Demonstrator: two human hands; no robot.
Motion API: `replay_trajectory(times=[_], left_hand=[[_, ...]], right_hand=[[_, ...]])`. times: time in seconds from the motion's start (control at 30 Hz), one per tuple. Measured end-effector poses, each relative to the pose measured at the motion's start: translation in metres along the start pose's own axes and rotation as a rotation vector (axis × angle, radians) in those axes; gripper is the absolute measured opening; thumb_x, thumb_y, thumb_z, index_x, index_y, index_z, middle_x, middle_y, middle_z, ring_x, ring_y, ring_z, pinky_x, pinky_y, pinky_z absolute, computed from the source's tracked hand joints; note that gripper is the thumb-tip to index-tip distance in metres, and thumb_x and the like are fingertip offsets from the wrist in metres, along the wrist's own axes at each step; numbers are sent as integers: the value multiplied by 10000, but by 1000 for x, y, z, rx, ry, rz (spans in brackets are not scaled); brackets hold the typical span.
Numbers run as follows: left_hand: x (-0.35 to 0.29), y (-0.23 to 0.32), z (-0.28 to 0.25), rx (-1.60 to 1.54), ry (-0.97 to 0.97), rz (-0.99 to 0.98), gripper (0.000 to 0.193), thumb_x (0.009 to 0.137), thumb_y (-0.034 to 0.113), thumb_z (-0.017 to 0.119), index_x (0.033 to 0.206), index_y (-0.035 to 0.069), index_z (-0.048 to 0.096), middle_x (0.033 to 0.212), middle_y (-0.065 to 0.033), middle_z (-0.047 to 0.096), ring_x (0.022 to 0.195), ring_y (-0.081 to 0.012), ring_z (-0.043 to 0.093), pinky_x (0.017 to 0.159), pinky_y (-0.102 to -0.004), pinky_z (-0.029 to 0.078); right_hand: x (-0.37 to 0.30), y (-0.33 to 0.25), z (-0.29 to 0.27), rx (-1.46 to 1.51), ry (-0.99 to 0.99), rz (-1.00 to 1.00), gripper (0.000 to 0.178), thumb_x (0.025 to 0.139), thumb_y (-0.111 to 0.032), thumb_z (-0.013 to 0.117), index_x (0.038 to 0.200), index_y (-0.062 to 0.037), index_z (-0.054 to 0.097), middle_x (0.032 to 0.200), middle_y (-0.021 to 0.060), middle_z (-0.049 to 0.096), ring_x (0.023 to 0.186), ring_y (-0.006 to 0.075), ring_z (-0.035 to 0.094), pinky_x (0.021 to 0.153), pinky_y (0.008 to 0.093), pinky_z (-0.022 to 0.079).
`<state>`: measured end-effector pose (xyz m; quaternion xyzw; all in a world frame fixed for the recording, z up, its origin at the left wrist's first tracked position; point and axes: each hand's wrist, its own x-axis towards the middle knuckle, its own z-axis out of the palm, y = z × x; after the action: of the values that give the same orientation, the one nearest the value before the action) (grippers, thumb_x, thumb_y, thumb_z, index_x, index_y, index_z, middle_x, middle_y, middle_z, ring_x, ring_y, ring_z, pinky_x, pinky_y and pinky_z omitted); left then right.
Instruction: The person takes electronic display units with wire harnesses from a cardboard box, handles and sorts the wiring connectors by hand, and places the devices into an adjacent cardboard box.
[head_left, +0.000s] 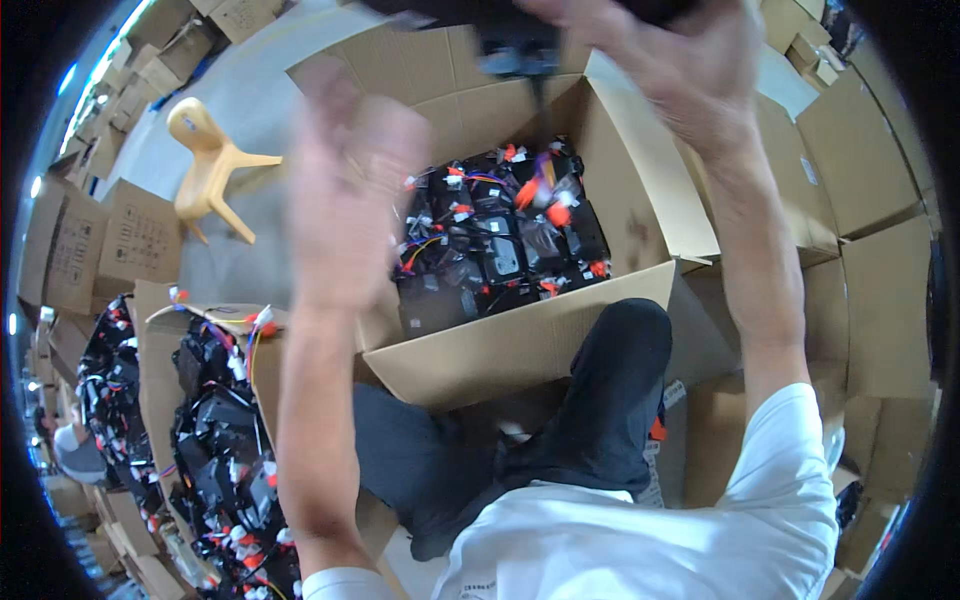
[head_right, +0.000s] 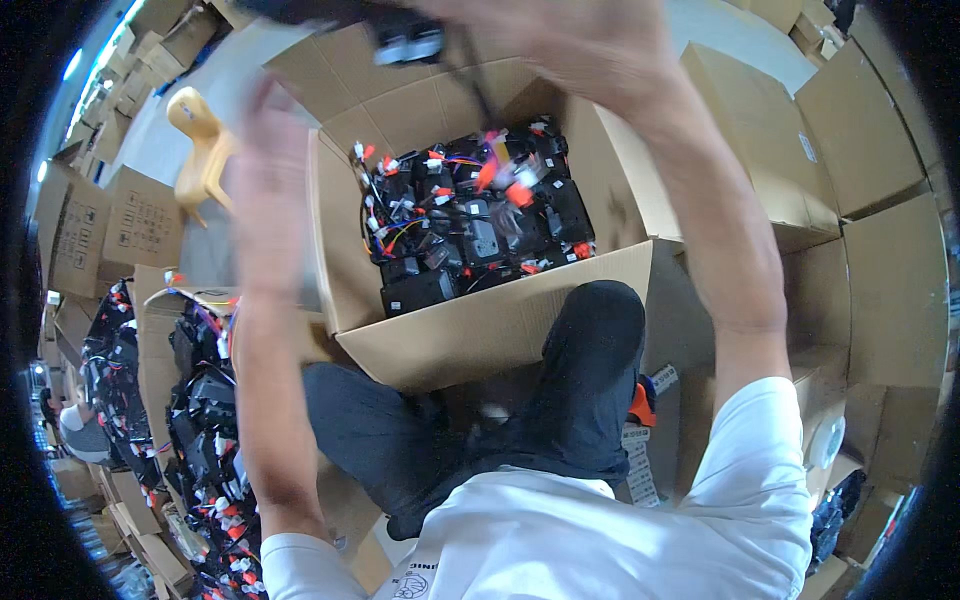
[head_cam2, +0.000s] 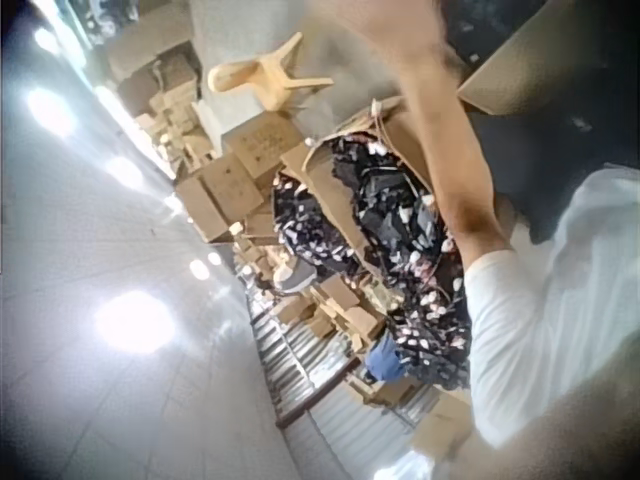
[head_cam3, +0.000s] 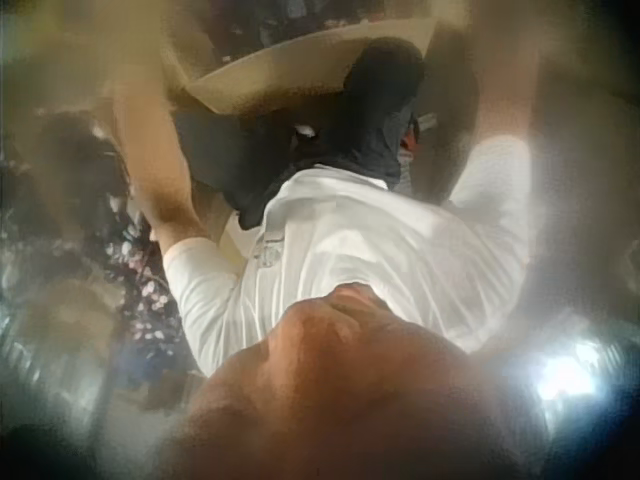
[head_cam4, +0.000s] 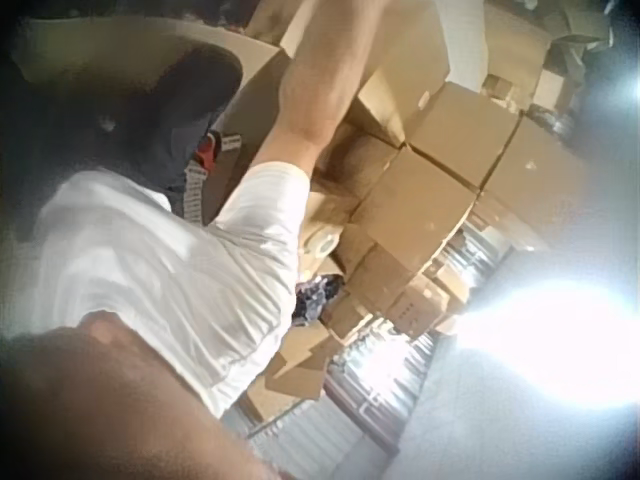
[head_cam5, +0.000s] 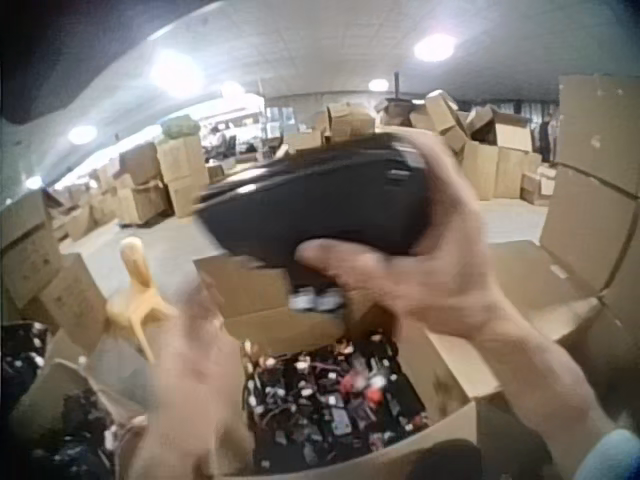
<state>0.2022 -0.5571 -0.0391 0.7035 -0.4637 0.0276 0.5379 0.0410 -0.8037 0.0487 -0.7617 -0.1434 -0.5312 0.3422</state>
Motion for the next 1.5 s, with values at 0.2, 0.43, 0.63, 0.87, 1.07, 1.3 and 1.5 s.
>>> replay_trajectory(times=[0.2, 0.43, 0.63, 0.87, 1.07, 1.3, 1.5], left_hand=[[-76, -107, -1, 552, -432, 10, 582, 1022, 302, 892, 1459, -52, 744, 1475, -279, 761, 1394, -406, 738, 1236, -496, 537], [-49, -117, 4, 422, -117, -64, 383, 1089, 190, 809, 1399, -29, 759, 1364, -234, 782, 1274, -424, 758, 1107, -488, 583], [-75, -139, -7, 683, -103, 89, 253, 995, 234, 790, 1179, 62, 772, 1145, -138, 754, 1081, -357, 748, 929, -519, 589], [-104, -133, -46, 709, -29, -69, 282, 989, 281, 832, 1130, 54, 742, 1145, -147, 724, 1138, -345, 729, 1014, -502, 559], [-170, -22, -197, 605, 15, -160, 341, 992, 237, 856, 1244, 12, 807, 1297, -210, 805, 1249, -402, 771, 1104, -531, 595], [-391, -45, -526, 1378, 8, -928, 499, 938, 256, 833, 1379, 29, 779, 1402, -270, 768, 1341, -483, 721, 1156, -557, 577], [-370, -47, -553, 1526, 69, -892, 467, 973, 378, 837, 1196, -31, 828, 1037, -323, 835, 1007, -506, 829, 928, -601, 652]], right_hand=[[-75, 5, -64, -446, -463, 658, 783, 846, -142, 1049, 1517, -42, 659, 1247, 59, 804, 1136, 134, 751, 974, 328, 619], [-269, 137, 45, -44, -666, 1546, 804, 906, -376, 1025, 1544, -45, 665, 1311, 160, 780, 1216, 250, 734, 1090, 427, 588], [-360, 175, 136, 254, -917, 1925, 744, 968, -382, 972, 1551, 0, 711, 1356, 131, 820, 1205, 246, 774, 1101, 398, 585], [-447, 182, 148, 135, -1370, 1600, 754, 938, -489, 976, 1413, 62, 776, 1242, 203, 840, 1098, 329, 805, 977, 455, 649], [-428, 224, 85, -423, -1320, 1038, 721, 903, -520, 952, 1202, 116, 789, 1036, 274, 843, 992, 383, 844, 894, 485, 648], [-349, 201, 81, -240, -1226, 892, 531, 964, -404, 899, 1153, 83, 806, 915, 186, 807, 861, 273, 778, 838, 442, 620], [-284, 129, 115, -46, -1208, 818, 431, 1017, -282, 868, 1242, 78, 791, 1044, 172, 843, 958, 229, 800, 914, 397, 642]])
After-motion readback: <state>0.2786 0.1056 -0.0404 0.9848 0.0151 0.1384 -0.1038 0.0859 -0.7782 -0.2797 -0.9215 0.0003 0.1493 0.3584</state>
